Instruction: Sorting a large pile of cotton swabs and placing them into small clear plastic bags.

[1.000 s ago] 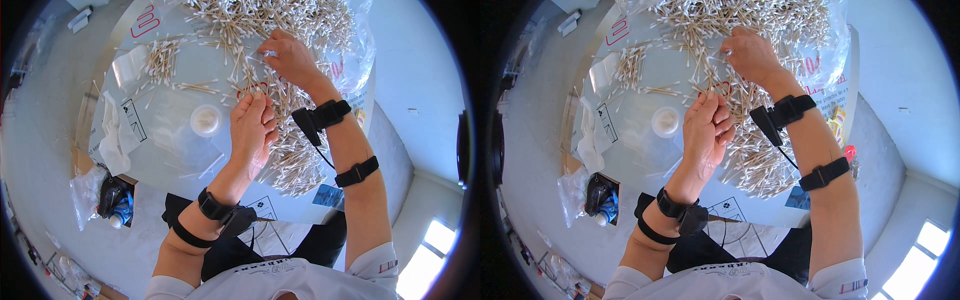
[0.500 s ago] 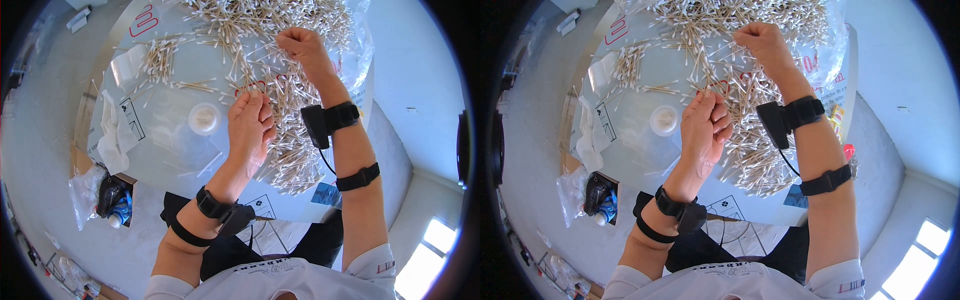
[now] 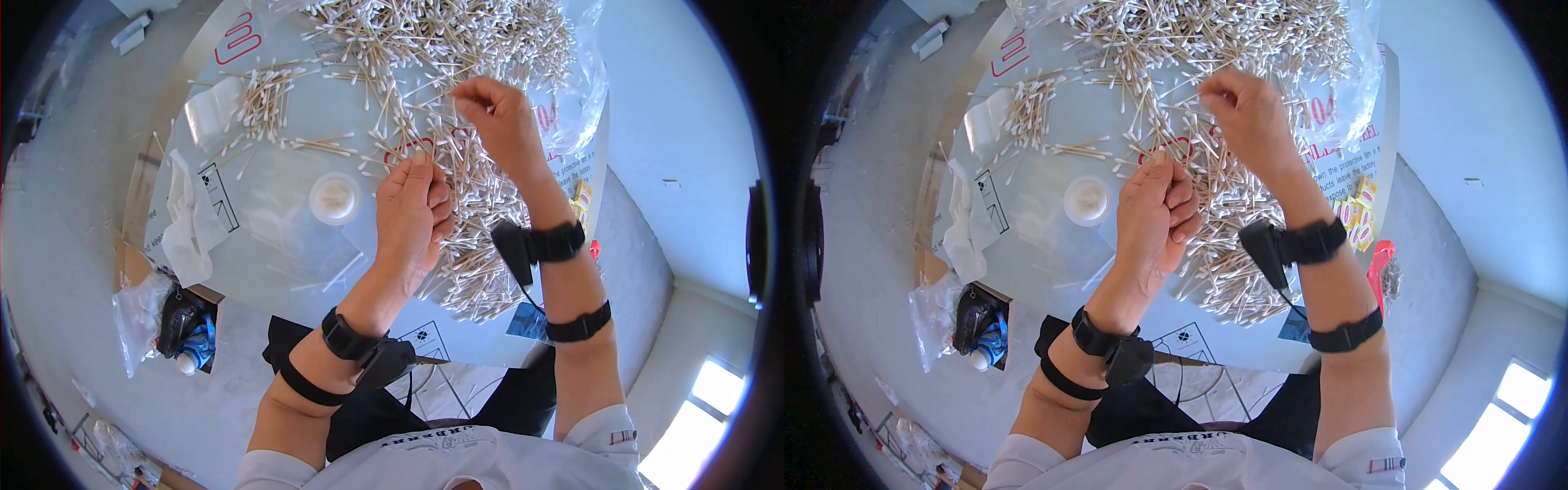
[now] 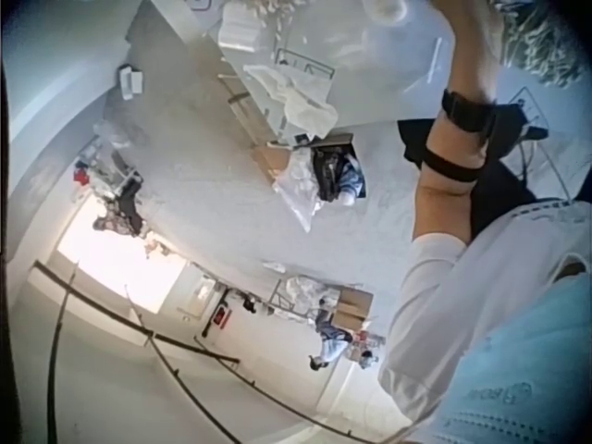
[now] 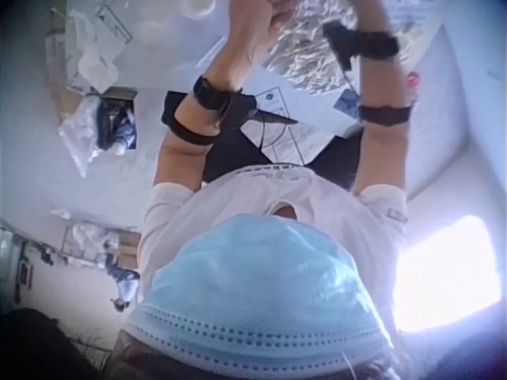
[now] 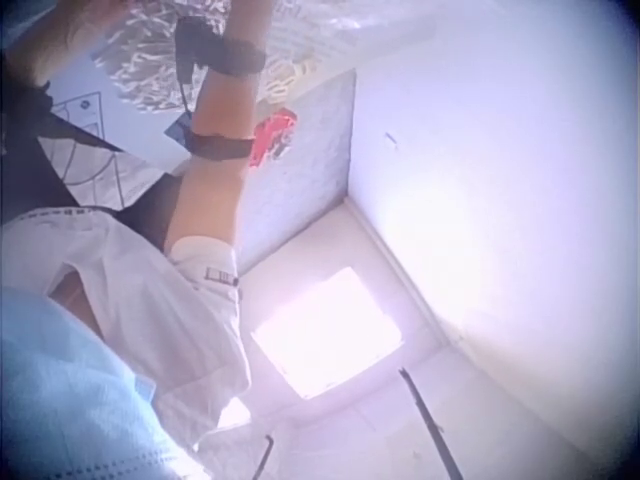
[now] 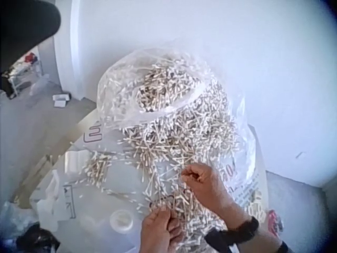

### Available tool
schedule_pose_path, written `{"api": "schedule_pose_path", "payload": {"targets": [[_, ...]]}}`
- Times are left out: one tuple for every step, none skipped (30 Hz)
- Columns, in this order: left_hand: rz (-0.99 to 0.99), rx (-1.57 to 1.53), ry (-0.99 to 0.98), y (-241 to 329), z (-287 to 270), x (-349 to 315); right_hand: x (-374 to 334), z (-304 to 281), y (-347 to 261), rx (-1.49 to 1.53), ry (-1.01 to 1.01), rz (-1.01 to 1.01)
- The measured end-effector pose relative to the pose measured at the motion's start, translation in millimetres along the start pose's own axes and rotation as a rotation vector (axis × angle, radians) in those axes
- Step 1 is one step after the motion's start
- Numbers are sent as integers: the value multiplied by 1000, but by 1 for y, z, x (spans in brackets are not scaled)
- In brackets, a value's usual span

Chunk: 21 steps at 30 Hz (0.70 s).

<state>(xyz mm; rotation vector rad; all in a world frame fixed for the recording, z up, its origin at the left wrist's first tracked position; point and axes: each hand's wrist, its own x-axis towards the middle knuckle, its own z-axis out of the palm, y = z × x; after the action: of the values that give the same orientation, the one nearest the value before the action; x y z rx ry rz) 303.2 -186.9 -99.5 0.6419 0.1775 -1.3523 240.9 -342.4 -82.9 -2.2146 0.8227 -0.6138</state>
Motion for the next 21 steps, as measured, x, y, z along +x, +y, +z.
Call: {"api": "schedule_pose_path", "payload": {"targets": [[9, 31, 14, 0, 1, 0, 9, 0, 13, -175, 76, -67], [19, 62, 29, 1, 2, 0, 14, 3, 18, -172, 76, -67], [20, 63, 31, 2, 2, 0, 17, 5, 22, -370, 146, -185], [13, 61, 36, 2, 2, 0, 20, 8, 25, -569, 216, -302], [5, 58, 41, 2, 2, 0, 21, 10, 28, -568, 216, -302], [4, 58, 41, 1, 2, 0, 22, 11, 31, -607, 176, -277], [4, 56, 39, 1, 1, 0, 23, 12, 32, -644, 137, -253], [3, 54, 38, 2, 0, 0, 22, 11, 33, -644, 137, -253], [3, 54, 37, 2, 0, 0, 22, 7, 34, -623, 113, -172], [11, 49, 31, 2, -1, 0, 21, 4, 34, -601, 89, -91], [20, 44, 25, 2, -1, 0, 18, -1, 34, -602, 89, -90], [19, 44, 24, 1, -2, 1, 15, -5, 34, -544, 85, -47], [25, 54, 30, 1, -2, 1, 12, -10, 33, -486, 82, -5], [32, 64, 35, 1, -2, 1, 8, -15, 34, -487, 84, -6], [33, 64, 34, 2, -2, 0, 5, -18, 36, -448, 61, -5], [32, 60, 33, 1, -1, 0, 1, -23, 38, -415, 38, -1], [31, 56, 33, 0, -1, -1, -1, -26, 41, -419, 39, 1], [28, 54, 30, 0, 0, -1, -3, -29, 43, -347, 13, 15], [29, 51, 31, 1, -1, -1, -4, -30, 43, -272, -12, 30], [31, 48, 32, 1, -1, -1, -6, -32, 43, -273, -12, 32], [29, 48, 32, 1, -1, -1, -7, -34, 42, -277, 6, 31]]}}
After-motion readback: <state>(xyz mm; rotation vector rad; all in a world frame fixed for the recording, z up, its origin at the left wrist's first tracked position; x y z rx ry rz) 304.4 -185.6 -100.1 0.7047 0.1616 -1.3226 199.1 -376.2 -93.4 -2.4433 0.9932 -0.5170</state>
